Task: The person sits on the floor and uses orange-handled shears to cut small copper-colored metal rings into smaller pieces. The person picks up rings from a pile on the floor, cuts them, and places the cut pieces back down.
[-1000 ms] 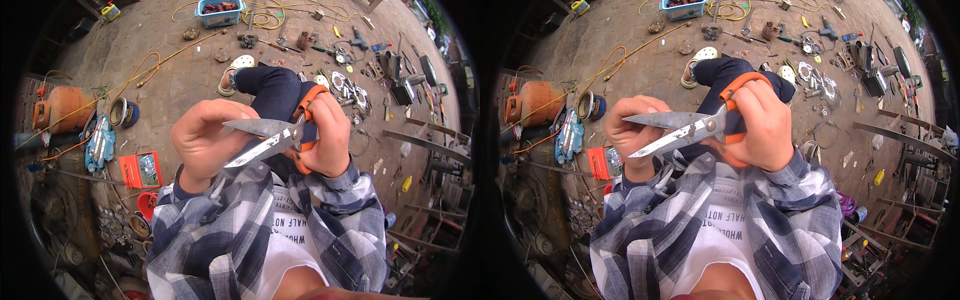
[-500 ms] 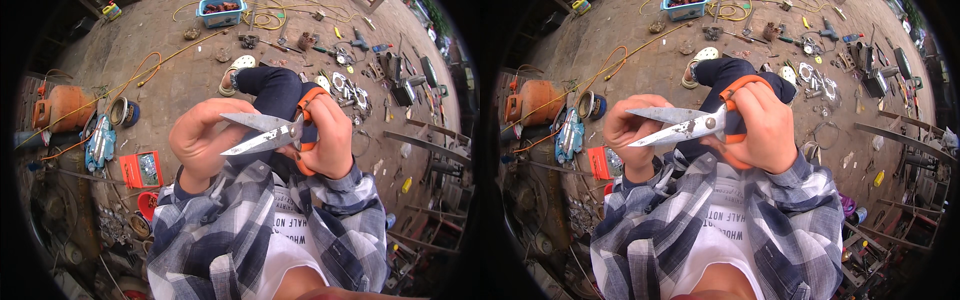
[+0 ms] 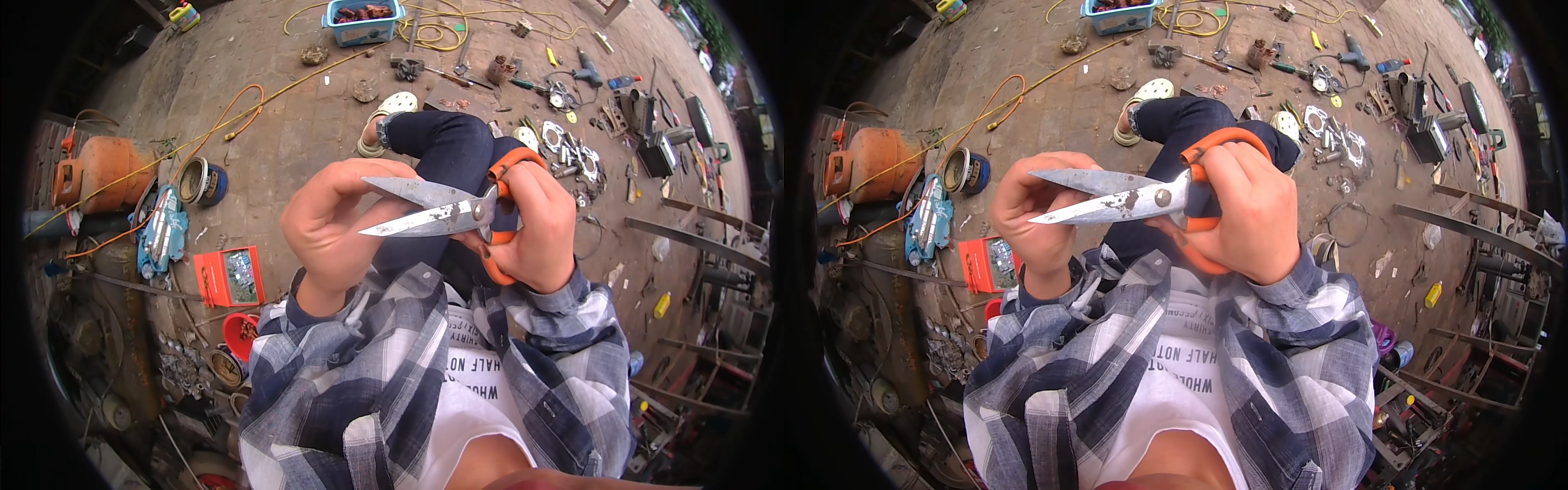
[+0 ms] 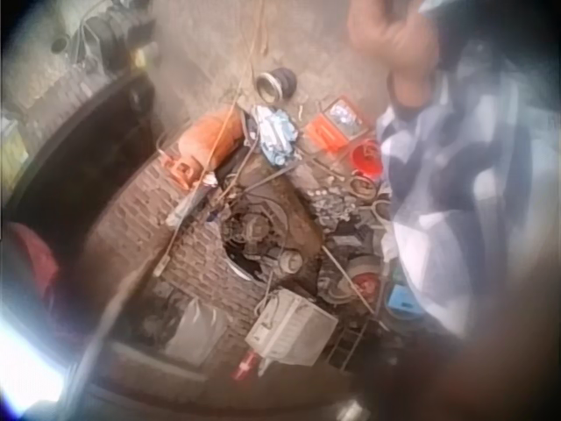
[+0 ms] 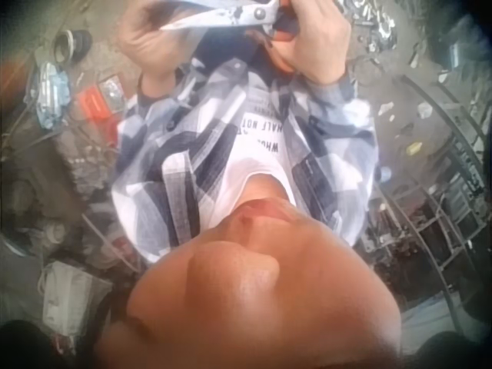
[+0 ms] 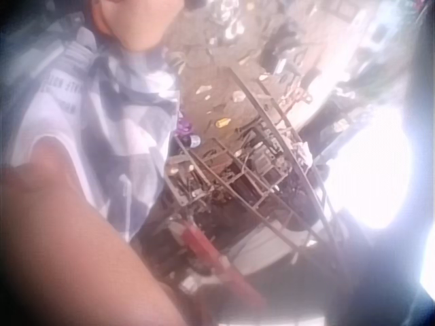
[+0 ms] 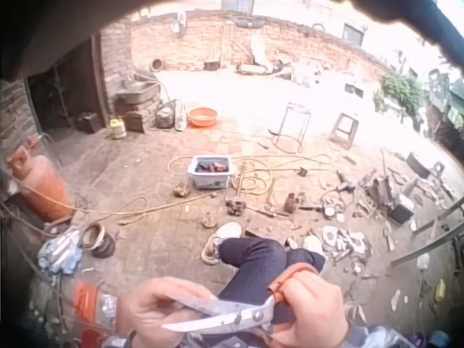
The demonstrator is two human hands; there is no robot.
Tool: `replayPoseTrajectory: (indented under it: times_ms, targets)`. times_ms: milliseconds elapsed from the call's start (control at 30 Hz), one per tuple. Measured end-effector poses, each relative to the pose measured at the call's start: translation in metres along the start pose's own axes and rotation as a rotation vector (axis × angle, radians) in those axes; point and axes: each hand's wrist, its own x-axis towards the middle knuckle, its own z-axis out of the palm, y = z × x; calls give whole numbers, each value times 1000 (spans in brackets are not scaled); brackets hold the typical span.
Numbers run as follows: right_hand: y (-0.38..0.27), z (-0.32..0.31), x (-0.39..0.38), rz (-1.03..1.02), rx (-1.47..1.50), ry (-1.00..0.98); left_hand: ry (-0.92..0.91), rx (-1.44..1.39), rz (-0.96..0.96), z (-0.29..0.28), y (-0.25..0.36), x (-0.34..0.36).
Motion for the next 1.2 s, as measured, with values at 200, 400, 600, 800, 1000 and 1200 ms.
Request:
replayPoseTrajectory:
  times_ms: [200, 400, 600, 800, 1000, 1200]
  targets:
    - [1, 6, -4, 6, 56, 76, 19, -107, -73, 1, -3, -2]
    - [5, 7, -9, 247, 400, -18, 25, -408, -184, 4, -2, 1]
    - [7, -1, -6, 231, 307, 5, -8, -387, -133, 4, -6, 3]
    - [4, 2, -7, 255, 283, -1, -15, -433, -116, 4, -7, 3]
    - [5, 9, -9, 124, 110, 62, 34, -369, -93, 3, -7, 1]
    - [1, 9, -3, 43, 86, 122, 52, -267, -88, -1, -7, 0]
